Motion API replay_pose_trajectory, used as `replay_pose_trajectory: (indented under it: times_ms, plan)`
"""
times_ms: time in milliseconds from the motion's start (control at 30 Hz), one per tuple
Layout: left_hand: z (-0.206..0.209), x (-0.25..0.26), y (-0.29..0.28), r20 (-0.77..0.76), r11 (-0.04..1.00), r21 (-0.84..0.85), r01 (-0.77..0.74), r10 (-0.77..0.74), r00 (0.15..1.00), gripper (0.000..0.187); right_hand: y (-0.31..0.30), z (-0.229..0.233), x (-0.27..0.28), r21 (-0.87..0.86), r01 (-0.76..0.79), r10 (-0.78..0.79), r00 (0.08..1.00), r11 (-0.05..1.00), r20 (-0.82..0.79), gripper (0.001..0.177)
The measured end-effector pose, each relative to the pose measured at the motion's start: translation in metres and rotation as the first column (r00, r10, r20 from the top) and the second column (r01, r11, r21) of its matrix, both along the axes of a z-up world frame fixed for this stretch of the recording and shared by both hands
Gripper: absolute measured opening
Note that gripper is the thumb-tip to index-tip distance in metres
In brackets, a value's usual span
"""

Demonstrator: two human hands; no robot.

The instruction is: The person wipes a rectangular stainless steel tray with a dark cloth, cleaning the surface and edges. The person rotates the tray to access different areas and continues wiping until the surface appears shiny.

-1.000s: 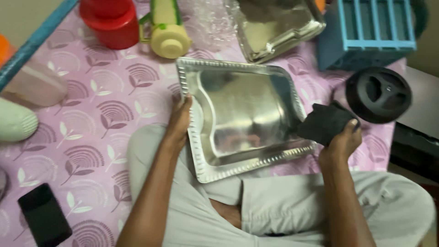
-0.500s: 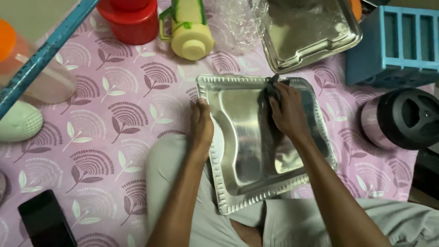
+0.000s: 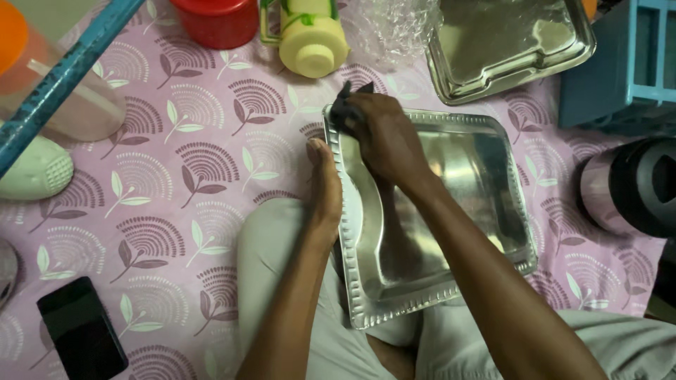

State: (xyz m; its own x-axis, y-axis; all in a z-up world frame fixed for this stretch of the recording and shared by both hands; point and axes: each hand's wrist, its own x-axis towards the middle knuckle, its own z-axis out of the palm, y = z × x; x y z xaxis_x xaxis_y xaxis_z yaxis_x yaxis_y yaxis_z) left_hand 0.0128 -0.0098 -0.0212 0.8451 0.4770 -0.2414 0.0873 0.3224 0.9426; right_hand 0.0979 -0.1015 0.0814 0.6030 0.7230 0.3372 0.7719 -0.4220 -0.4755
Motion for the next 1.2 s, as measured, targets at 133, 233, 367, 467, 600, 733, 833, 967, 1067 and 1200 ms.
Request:
replay_pose_trajectory:
  times_ms: [133, 233, 367, 467, 600, 733, 833, 967, 1067, 1200]
  plan:
    - [0.027, -0.015, 0.002, 0.06, 0.971, -0.228, 0.074, -0.062, 0.996, 0.103, -0.01, -0.009, -0.048, -0.031, -0.028, 0.033, 0.985, 0.999, 0.17, 0.051]
    - [0.044, -0.019, 0.005, 0.082, 0.936, -0.342, 0.085, -0.06, 0.995, 0.106, -0.037, -0.005, -0.104, -0.065, 0.008, 0.0, 0.994, 0.998, 0.113, 0.057]
    - [0.054, -0.021, 0.001, 0.198, 0.918, -0.371, 0.141, -0.07, 0.978, 0.105, -0.074, 0.008, -0.155, -0.17, -0.008, 0.007, 1.0, 0.985, -0.009, 0.056]
    - [0.053, -0.022, -0.003, 0.261, 0.878, -0.431, 0.209, -0.101, 0.96, 0.103, -0.085, 0.009, -0.169, -0.17, -0.008, 0.0, 0.999, 0.985, -0.048, 0.065]
    - [0.049, -0.019, -0.001, 0.25, 0.91, -0.368, 0.191, -0.101, 0.963, 0.102, -0.067, -0.001, -0.143, -0.061, 0.016, -0.014, 0.999, 0.998, 0.044, 0.063]
    - [0.044, -0.02, 0.001, 0.266, 0.861, -0.467, 0.203, -0.082, 0.96, 0.102, -0.026, -0.007, -0.089, -0.03, 0.05, -0.045, 0.991, 0.998, 0.127, 0.068]
    - [0.04, -0.016, 0.001, 0.256, 0.875, -0.458, 0.159, -0.041, 0.966, 0.101, -0.001, -0.008, -0.04, 0.051, 0.144, -0.145, 0.989, 0.988, 0.025, 0.051]
    - [0.034, -0.01, -0.003, 0.239, 0.873, -0.471, 0.125, -0.01, 0.971, 0.103, 0.008, -0.008, -0.006, -0.007, 0.19, -0.19, 0.982, 0.982, -0.004, 0.037]
    - [0.029, -0.011, 0.001, 0.307, 0.877, -0.444, 0.182, -0.042, 0.951, 0.102, -0.002, -0.01, -0.03, -0.034, 0.064, -0.058, 0.985, 0.997, 0.162, 0.045]
    - [0.028, -0.011, 0.004, 0.134, 0.942, -0.329, 0.065, -0.022, 0.991, 0.101, -0.039, -0.007, -0.111, -0.159, 0.045, -0.04, 0.999, 0.986, 0.038, 0.059]
